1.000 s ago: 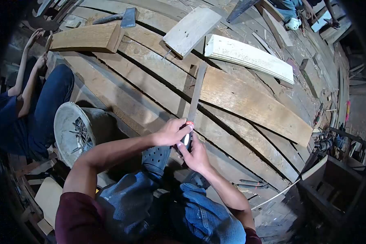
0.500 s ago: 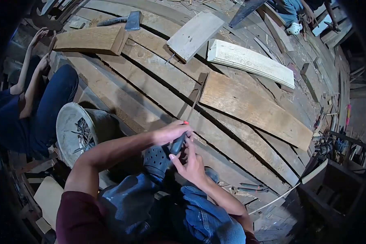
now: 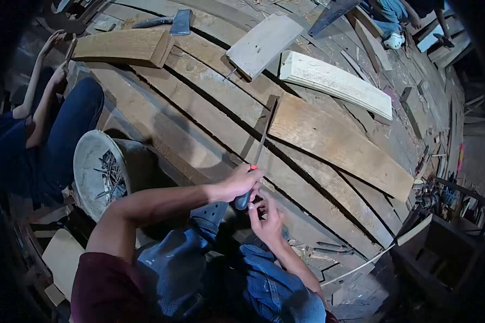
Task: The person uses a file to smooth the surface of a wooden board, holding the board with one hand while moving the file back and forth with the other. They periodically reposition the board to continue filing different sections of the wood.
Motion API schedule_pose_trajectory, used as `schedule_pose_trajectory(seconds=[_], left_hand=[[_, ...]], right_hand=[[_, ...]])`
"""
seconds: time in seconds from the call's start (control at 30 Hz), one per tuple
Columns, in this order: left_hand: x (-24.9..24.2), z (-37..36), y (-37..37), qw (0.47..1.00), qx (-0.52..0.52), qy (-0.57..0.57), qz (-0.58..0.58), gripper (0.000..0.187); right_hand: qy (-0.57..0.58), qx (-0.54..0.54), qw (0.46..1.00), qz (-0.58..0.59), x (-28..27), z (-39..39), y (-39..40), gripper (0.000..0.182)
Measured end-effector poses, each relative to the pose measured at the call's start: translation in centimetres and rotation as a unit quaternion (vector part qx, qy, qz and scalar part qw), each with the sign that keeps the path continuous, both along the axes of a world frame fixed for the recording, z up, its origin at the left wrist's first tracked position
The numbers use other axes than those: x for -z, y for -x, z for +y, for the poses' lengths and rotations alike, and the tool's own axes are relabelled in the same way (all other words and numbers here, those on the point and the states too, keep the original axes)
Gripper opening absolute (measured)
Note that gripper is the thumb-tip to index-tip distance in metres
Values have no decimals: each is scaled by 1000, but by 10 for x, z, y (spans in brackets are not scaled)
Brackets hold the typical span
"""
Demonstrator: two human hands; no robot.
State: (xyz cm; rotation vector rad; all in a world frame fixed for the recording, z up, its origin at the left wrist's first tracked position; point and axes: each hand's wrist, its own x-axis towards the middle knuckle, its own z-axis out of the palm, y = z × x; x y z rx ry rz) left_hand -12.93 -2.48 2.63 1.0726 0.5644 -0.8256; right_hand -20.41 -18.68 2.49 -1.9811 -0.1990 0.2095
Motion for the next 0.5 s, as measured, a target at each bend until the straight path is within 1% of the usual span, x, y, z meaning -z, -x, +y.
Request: schedule_pose_trajectory(seconds=[0.07, 0.1, 0.13, 0.23, 0.27, 0.37, 0.5], left_hand=[[16, -3, -8, 997, 22, -62, -45, 29], [16, -3, -16, 993, 33, -92, -67, 30], [16, -2, -24, 992, 35, -86, -86, 32], [16, -4, -31, 984, 47, -151, -83, 34], [18, -3, -26, 982, 60, -150, -95, 36], [19, -6, -6, 981, 53, -161, -96, 37], [14, -9, -8, 980, 49, -173, -83, 37]], right_hand=[[1, 4, 1000, -2, -1, -1, -4, 41], [7, 0, 1000, -8, -3, -1, -6, 40], [13, -4, 1000, -13, -4, -2, -7, 39], [21, -3, 1000, -19, -1, -4, -3, 37], [24, -5, 1000, -5, -1, -5, -1, 35], [18, 1, 1000, 8, 4, -8, 5, 33], [23, 6, 999, 28, 9, -9, 8, 30]])
